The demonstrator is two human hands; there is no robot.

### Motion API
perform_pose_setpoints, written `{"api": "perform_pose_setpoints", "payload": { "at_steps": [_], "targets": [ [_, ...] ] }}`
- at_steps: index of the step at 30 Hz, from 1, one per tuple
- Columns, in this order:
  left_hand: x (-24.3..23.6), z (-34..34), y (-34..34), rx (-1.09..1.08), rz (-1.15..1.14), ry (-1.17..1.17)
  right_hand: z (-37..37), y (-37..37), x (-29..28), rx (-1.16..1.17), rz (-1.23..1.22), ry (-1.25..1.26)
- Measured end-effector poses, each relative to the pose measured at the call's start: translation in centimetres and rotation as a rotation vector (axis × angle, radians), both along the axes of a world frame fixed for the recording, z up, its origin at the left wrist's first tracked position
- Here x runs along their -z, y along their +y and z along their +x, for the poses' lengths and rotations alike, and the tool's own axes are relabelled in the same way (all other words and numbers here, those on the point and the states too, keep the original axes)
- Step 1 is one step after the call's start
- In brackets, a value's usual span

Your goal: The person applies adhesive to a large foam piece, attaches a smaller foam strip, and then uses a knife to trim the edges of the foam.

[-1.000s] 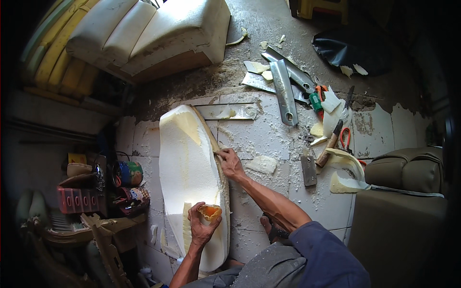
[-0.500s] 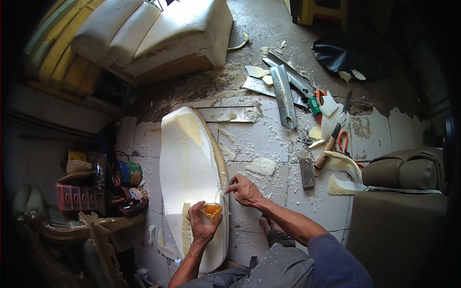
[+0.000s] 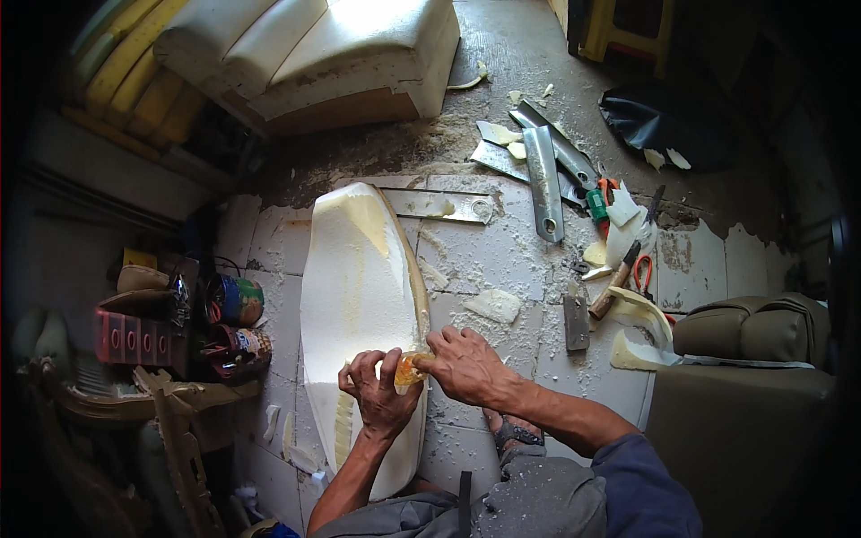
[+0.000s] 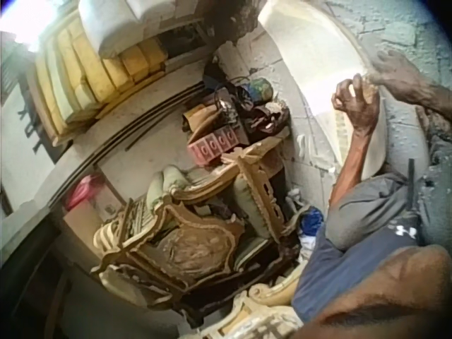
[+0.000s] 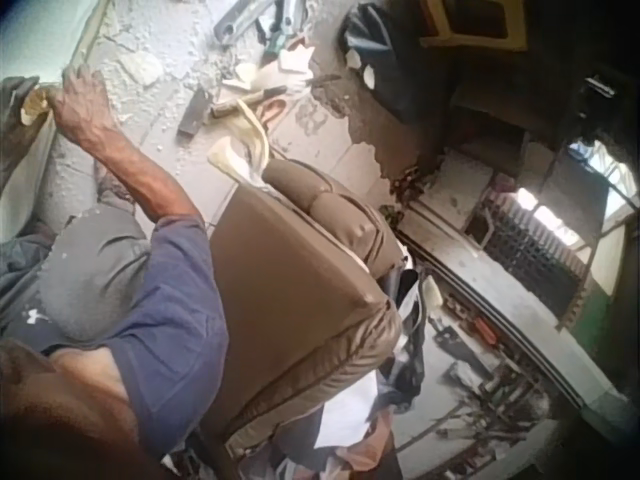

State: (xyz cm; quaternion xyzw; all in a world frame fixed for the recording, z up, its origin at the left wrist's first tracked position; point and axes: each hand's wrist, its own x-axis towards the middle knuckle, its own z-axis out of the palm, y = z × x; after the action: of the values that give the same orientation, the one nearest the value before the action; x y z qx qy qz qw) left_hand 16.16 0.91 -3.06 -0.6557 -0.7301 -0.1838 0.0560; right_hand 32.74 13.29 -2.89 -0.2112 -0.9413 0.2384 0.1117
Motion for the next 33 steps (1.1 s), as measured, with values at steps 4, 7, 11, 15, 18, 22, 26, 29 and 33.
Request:
{"api": "perform_pose_setpoints", "payload": {
  "at_steps": [4, 7, 11, 15, 18, 22, 26, 29, 33],
  "targets": [
    [0.4, -0.4, -0.6, -0.038, -0.010, -0.005, 0.5, 0.6, -0.6, -0.044, -0.221, 0.003],
    [1.3, -0.6, -1.2, -0.096, -0.052, -0.075, 0.9, 1.1, 1.1, -0.025, -0.537, 0.168],
    [3.2, -1.2, -2.7, -0.088, -0.058, -0.336, -0.6, 4.2, 5.2, 0.114, -0.917, 0.380],
    [4.2, -1.0, -3.4, -0.092, -0.089, -0.420, -6.9, 8.1, 13.3, 0.531, -1.071, 0.500],
    [3.9, -1.0, -3.5, -0.094, -0.114, -0.394, -10.2, 10.3, 14.9, 0.576, -1.021, 0.435],
    [3.7, -0.9, -3.0, -0.076, -0.108, -0.393, -11.8, 12.0, 16.6, 0.593, -0.904, 0.410],
    [3.9, -1.0, -3.1, -0.090, -0.116, -0.404, -11.3, 9.9, 16.6, 0.584, -0.829, 0.369],
    [3.9, -1.1, -3.1, -0.081, -0.112, -0.379, -9.5, 6.9, 15.3, 0.555, -0.817, 0.311],
    [4.1, -0.8, -3.0, -0.077, -0.101, -0.368, -6.1, 1.1, 15.9, 0.465, -0.667, 0.528]
  ]
}}
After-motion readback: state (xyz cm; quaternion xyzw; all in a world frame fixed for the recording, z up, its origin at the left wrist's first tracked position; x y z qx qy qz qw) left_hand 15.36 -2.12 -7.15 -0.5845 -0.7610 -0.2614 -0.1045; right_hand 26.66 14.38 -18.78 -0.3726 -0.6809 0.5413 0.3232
